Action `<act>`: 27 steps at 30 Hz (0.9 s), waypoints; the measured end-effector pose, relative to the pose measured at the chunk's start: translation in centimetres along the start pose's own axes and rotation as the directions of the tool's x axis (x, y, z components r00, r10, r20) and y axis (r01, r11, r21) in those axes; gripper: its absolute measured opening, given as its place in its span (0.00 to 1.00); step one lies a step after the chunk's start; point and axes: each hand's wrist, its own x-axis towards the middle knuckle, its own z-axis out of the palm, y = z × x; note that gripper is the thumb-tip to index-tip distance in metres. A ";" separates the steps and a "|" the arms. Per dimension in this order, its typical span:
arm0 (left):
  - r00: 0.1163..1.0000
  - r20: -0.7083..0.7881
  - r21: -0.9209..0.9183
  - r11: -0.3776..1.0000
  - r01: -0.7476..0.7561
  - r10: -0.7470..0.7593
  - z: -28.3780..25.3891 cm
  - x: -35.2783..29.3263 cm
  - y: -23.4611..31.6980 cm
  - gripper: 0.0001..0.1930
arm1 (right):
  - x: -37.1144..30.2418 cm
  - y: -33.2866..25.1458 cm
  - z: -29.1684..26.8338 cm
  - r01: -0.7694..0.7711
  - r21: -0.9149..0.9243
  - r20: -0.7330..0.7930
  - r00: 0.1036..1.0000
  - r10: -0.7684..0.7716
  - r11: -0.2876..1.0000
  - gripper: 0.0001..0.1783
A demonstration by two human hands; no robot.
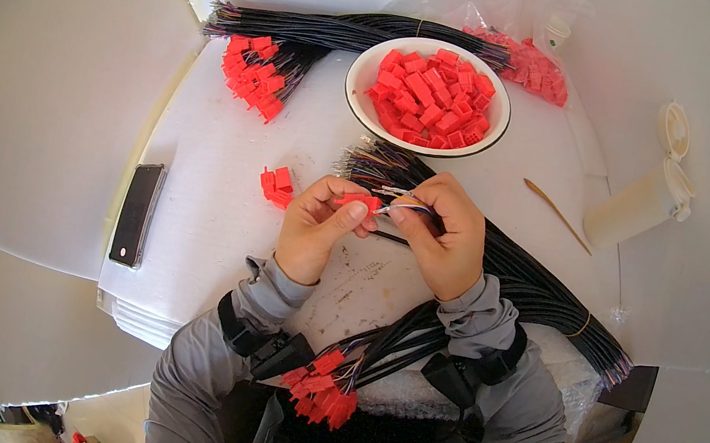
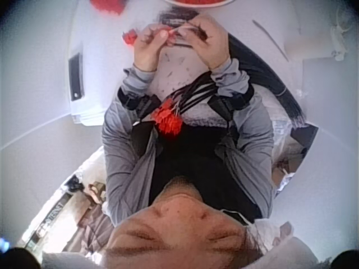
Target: Insert individual wires into a red plastic connector block to assemble a wire harness.
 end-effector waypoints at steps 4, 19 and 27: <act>1.000 0.006 0.021 1.000 -0.006 0.005 0.0 -0.1 0.1 0.10 | 0.0 -0.3 0.1 0.003 -0.017 0.008 1.000 -0.003 1.000 0.06; 1.000 -0.004 0.039 0.999 -0.001 0.001 -0.2 0.0 0.0 0.09 | 0.1 -0.6 0.1 -0.044 -0.042 0.055 0.997 0.047 0.998 0.06; 1.000 0.006 0.026 1.000 0.003 -0.003 -0.1 0.0 0.2 0.10 | 0.0 -0.6 0.1 -0.034 -0.028 0.054 0.998 0.035 0.999 0.06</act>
